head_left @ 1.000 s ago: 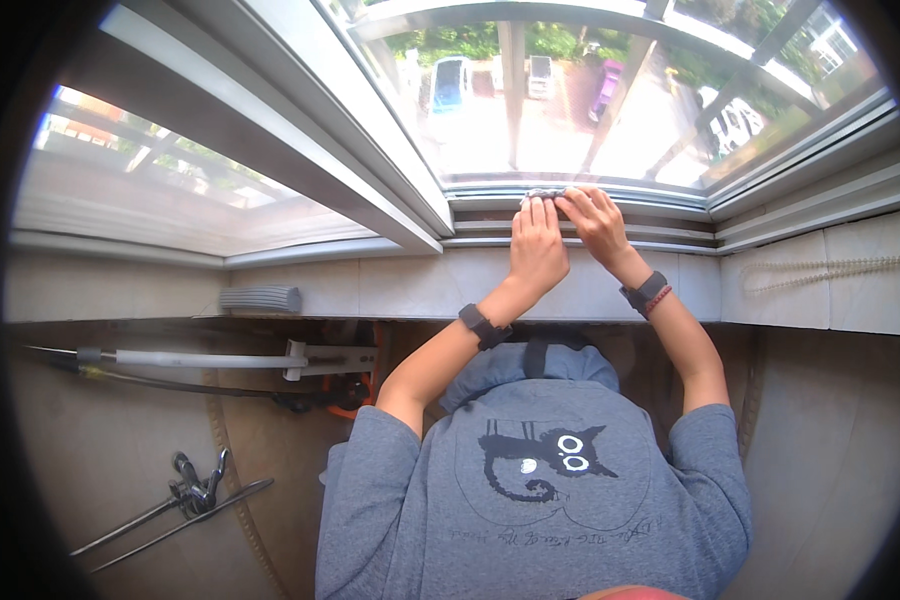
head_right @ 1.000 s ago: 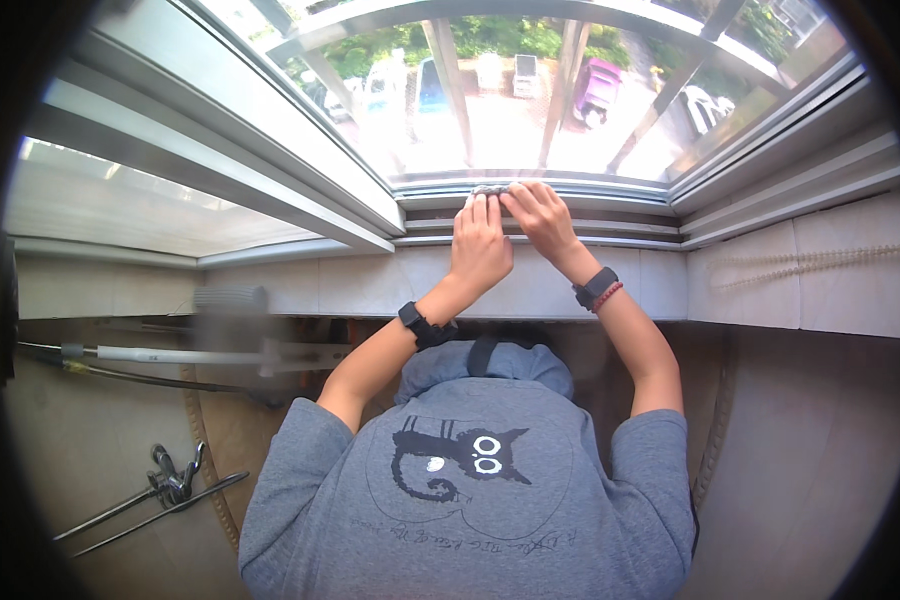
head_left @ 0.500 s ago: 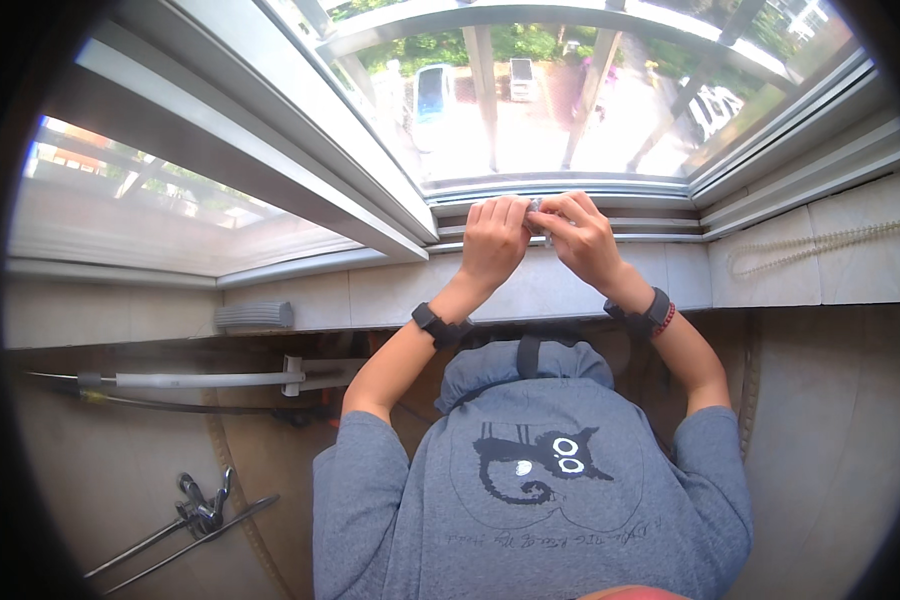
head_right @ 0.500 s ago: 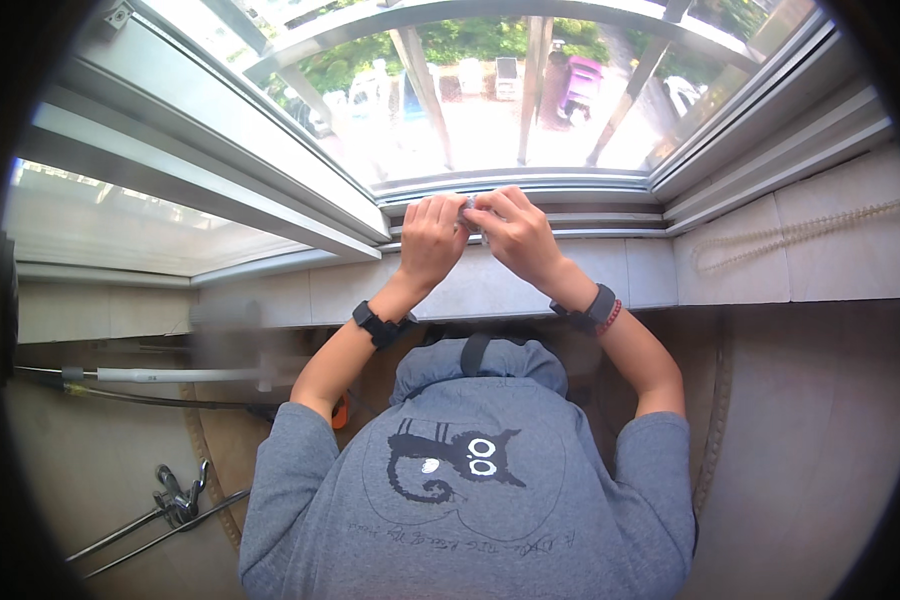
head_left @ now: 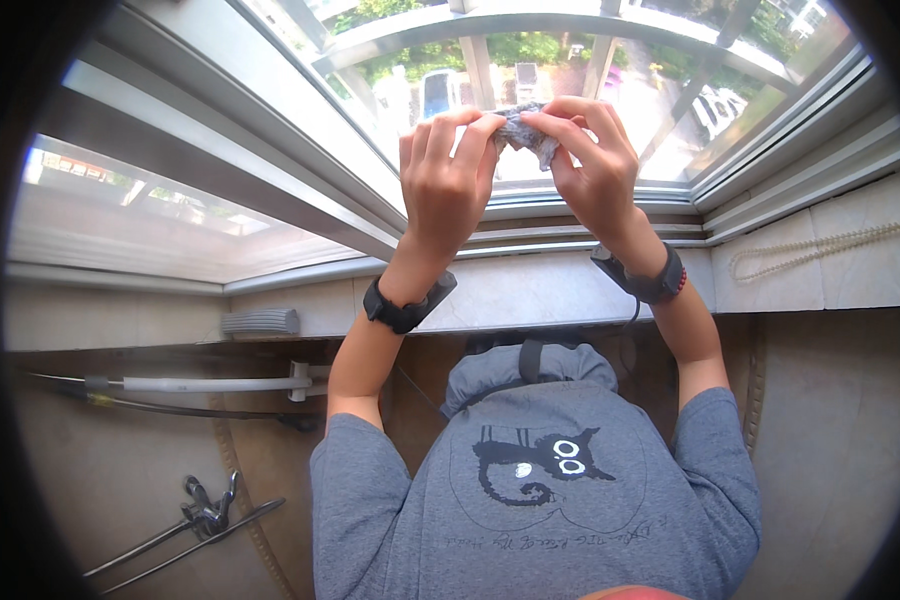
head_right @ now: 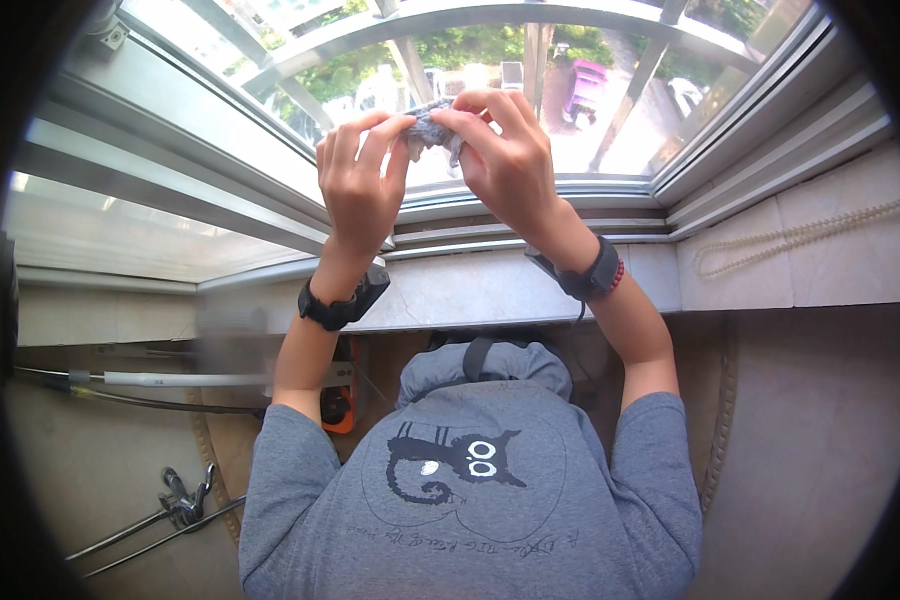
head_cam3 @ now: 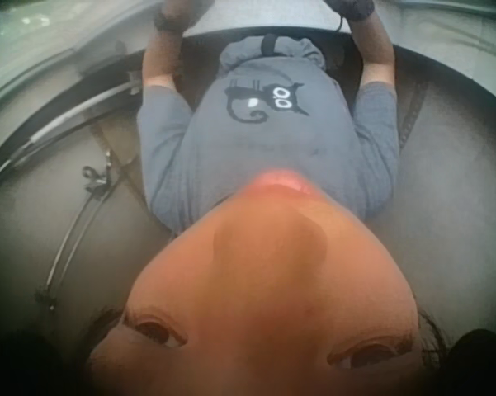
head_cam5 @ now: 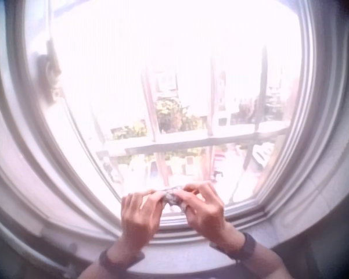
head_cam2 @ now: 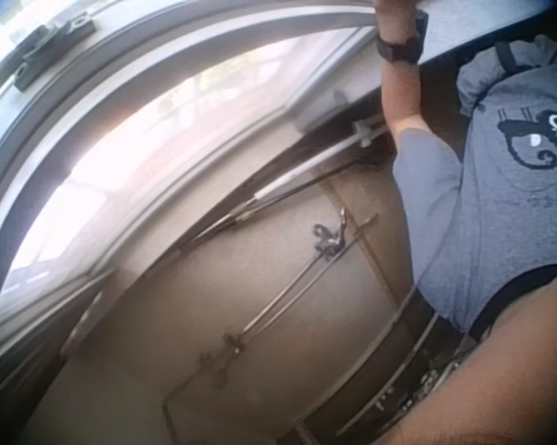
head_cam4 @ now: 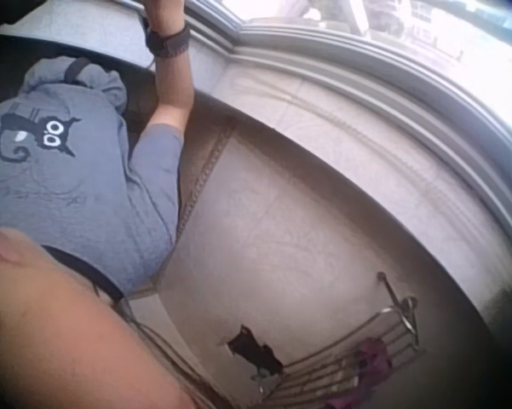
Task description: The person cleans the window frame and sill using a cloth, wiping the edges and corners of the bay window. They then move to the sink, turn on the tap, and rinse the cloth under running water.
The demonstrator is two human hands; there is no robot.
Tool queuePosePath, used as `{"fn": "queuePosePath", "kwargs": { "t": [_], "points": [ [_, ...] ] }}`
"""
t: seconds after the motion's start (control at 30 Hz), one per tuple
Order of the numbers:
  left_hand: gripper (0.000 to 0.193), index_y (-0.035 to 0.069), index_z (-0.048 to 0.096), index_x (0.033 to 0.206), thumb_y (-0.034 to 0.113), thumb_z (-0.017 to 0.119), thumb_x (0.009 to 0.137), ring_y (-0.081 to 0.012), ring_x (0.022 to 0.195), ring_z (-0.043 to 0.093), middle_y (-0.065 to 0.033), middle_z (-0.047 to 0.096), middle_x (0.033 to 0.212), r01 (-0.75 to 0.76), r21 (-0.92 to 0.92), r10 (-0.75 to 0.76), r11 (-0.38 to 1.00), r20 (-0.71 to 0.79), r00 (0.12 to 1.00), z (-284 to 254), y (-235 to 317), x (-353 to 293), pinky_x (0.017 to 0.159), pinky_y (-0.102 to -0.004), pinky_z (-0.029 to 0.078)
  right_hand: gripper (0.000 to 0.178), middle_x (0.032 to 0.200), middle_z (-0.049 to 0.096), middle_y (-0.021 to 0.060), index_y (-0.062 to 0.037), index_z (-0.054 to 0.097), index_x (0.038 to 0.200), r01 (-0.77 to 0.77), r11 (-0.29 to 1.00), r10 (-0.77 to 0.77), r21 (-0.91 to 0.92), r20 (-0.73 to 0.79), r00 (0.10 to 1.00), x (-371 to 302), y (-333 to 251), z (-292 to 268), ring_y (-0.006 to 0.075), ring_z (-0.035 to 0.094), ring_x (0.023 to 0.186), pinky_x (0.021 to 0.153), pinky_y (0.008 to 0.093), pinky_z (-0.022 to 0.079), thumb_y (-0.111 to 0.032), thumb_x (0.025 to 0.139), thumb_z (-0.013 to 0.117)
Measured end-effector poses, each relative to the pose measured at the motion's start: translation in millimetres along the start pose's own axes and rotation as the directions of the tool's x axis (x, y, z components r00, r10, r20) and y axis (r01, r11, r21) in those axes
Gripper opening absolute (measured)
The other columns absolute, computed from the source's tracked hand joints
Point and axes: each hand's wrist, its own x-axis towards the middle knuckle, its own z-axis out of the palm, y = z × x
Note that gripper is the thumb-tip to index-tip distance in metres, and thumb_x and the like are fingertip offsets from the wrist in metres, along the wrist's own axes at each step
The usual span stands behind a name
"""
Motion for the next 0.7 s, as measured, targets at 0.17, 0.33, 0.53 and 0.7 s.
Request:
{"fn": "queuePosePath", "kwargs": {
  "t": [0.17, 0.33, 0.53, 0.7],
  "points": [
    [0.023, 0.01, 0.067, 0.092, 0.003, 0.07, 0.07, -0.0211, 0.075, 0.058, -0.0036, 0.062, 0.087, 0.01, 0.033, -0.01, 0.999, -0.005, 1.0, 13, 0, -15, 0.068, -0.0324, 0.044, 0.036, 0.089, 0.058, 0.0047, -0.0063, 0.067, 0.092, 0.016, 0.999, -0.016, -0.034, -0.009, 1.0, -15, 9, 8, 0.0213, 0.057, 0.079, 0.065, 0.0313, 0.051, 0.01, 0.06, 0.062],
    [0.024, 0.009, 0.067, 0.091, 0.003, 0.07, 0.068, -0.0222, 0.075, 0.059, -0.0047, 0.062, 0.087, 0.021, -0.022, -0.018, 1.0, 0.108, 0.994, 40, 1, -62, 0.066, -0.0333, 0.047, 0.033, 0.089, 0.059, 0.0056, -0.0043, 0.067, 0.091, 0.004, 0.997, 0.004, -0.075, 0.105, 0.994, -68, 23, 16, 0.022, 0.058, 0.083, 0.064, 0.0308, 0.052, 0.009, 0.06, 0.064],
    [0.005, 0.007, 0.056, 0.076, 0.008, 0.059, 0.071, -0.0206, 0.076, 0.055, -0.0058, 0.053, 0.081, -0.054, 0.075, 0.017, 0.996, 0.426, 0.904, 87, 6, -135, 0.069, -0.0316, 0.045, 0.025, 0.094, 0.059, 0.0069, -0.0043, 0.065, 0.095, 0.022, 0.98, 0.05, -0.199, 0.351, 0.935, -156, 41, 33, 0.0219, 0.058, 0.087, 0.068, 0.0296, 0.052, 0.0, 0.07, 0.06],
    [0.004, 0.006, 0.059, 0.078, 0.006, 0.059, 0.074, -0.0233, 0.076, 0.057, -0.0057, 0.054, 0.078, 0.059, 0.001, -0.052, 0.998, 0.468, 0.882, 73, 17, -111, 0.068, -0.0342, 0.045, 0.026, 0.09, 0.061, 0.0059, -0.007, 0.067, 0.094, -0.126, 0.978, 0.175, -0.166, 0.324, 0.93, -150, 33, 21, 0.0213, 0.059, 0.084, 0.067, 0.0295, 0.052, 0.001, 0.07, 0.061]
  ]
}}
